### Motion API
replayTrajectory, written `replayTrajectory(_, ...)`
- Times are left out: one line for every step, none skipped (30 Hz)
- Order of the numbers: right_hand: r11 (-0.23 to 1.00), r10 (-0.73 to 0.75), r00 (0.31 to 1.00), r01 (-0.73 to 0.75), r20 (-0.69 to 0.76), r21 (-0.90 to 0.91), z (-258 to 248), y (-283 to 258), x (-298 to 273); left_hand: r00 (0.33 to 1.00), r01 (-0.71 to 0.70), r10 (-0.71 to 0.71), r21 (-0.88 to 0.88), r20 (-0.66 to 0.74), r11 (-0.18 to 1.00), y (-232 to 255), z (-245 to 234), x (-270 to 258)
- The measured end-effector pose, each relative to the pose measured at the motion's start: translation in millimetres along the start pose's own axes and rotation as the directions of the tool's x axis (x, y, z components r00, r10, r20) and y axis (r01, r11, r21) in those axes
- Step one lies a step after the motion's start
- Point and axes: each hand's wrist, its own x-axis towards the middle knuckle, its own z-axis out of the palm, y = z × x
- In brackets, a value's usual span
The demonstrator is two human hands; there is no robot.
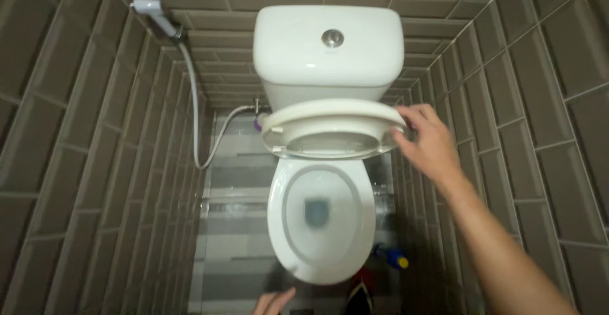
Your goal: The person cleans the exterior surfaces of a toilet using a green sponge. They wipe the tank, the lid, the seat, and the base, periodically dipping the sponge into a green bucket.
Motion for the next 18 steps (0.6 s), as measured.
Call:
replayTrajectory(0.998, -0.057, 0.998, 0.057, 0.040, -0.020, -5.6, 3.6, -14.0, 0.976, -0.214, 0.205, -0.147, -0.070, 0.966, 7.4, -12.1, -4.3)
replayTrajectory(0.993, -0.112, 0.990, 0.115, 0.081, -0.038, -9.9, 7.4, -31.7, 0.970, -0.220, 0.200, -0.152, -0.142, 0.964, 20.8, -20.1, -16.1)
replayTrajectory(0.983, -0.170, 0.979, 0.177, 0.114, -0.055, -12.3, 12.0, -48.8, 0.955, -0.236, 0.200, -0.154, -0.217, 0.959, 37.7, -22.9, -22.9)
replayTrajectory(0.971, -0.216, 0.967, 0.227, 0.139, -0.070, -10.7, 16.3, -72.4, 0.964, -0.204, 0.170, -0.165, -0.204, 0.965, 50.7, -25.4, -24.6)
replayTrajectory(0.957, -0.265, 0.951, 0.280, 0.159, -0.080, -3.3, 19.9, -99.8, 0.970, -0.176, 0.141, -0.170, -0.195, 0.970, 56.8, -28.2, -22.5)
replayTrajectory(0.954, -0.241, 0.955, 0.266, 0.175, -0.141, 9.3, 22.9, -132.3, 0.976, -0.146, 0.113, -0.175, -0.187, 0.974, 57.4, -27.4, -20.5)
replayTrajectory(0.948, -0.215, 0.958, 0.251, 0.187, -0.196, 28.2, 26.9, -163.4, 0.986, -0.106, 0.083, -0.151, -0.148, 0.983, 51.2, -24.1, -19.4)
replayTrajectory(0.939, -0.147, 0.936, 0.234, 0.319, -0.254, 48.0, 35.8, -188.8, 0.993, -0.065, 0.052, -0.124, -0.109, 0.990, 39.7, -16.4, -18.4)
replayTrajectory(0.923, -0.062, 0.895, 0.219, 0.441, -0.315, 69.4, 46.1, -215.2, 0.998, -0.023, 0.016, -0.096, -0.068, 0.995, 23.0, -5.2, -19.0)
replayTrajectory(0.923, -0.031, 0.904, 0.190, 0.427, -0.334, 96.9, 55.1, -239.4, 0.996, -0.033, 0.024, -0.101, -0.087, 0.994, 1.7, 7.4, -18.6)
replayTrajectory(0.922, 0.003, 0.909, 0.159, 0.417, -0.354, 122.6, 67.7, -257.1, 0.998, 0.052, -0.055, -0.073, -0.039, 0.996, -21.8, 22.0, -17.3)
replayTrajectory(0.908, -0.057, 0.871, 0.249, 0.488, -0.338, 146.3, 81.9, -267.3, 0.990, 0.140, -0.140, -0.038, 0.005, 0.989, -45.5, 36.4, -13.2)
replayTrajectory(0.887, -0.111, 0.825, 0.333, 0.553, -0.319, 168.7, 92.6, -275.0, 0.974, 0.224, -0.223, -0.001, 0.047, 0.975, -67.7, 48.7, -9.0)
replayTrajectory(0.862, -0.162, 0.771, 0.415, 0.615, -0.292, 186.3, 101.6, -280.5, 0.962, 0.263, -0.265, 0.033, 0.068, 0.964, -85.7, 61.1, -8.5)
replayTrajectory(0.820, -0.170, 0.718, 0.483, 0.675, -0.307, 200.3, 108.9, -283.0, 0.947, 0.303, -0.308, 0.069, 0.093, 0.951, -102.1, 69.5, -8.7)
replayTrajectory(0.775, -0.172, 0.660, 0.549, 0.731, -0.314, 213.5, 115.5, -279.1, 0.931, 0.338, -0.347, 0.095, 0.115, 0.936, -114.1, 77.8, -12.2)
replayTrajectory(0.727, -0.163, 0.599, 0.610, 0.784, -0.315, 222.1, 120.7, -276.8, 0.921, 0.354, -0.368, 0.119, 0.128, 0.928, -118.8, 83.3, -14.7)
replayTrajectory(0.726, -0.171, 0.613, 0.607, 0.771, -0.322, 227.5, 124.4, -276.5, 0.910, 0.370, -0.388, 0.137, 0.145, 0.919, -121.6, 86.8, -17.9)
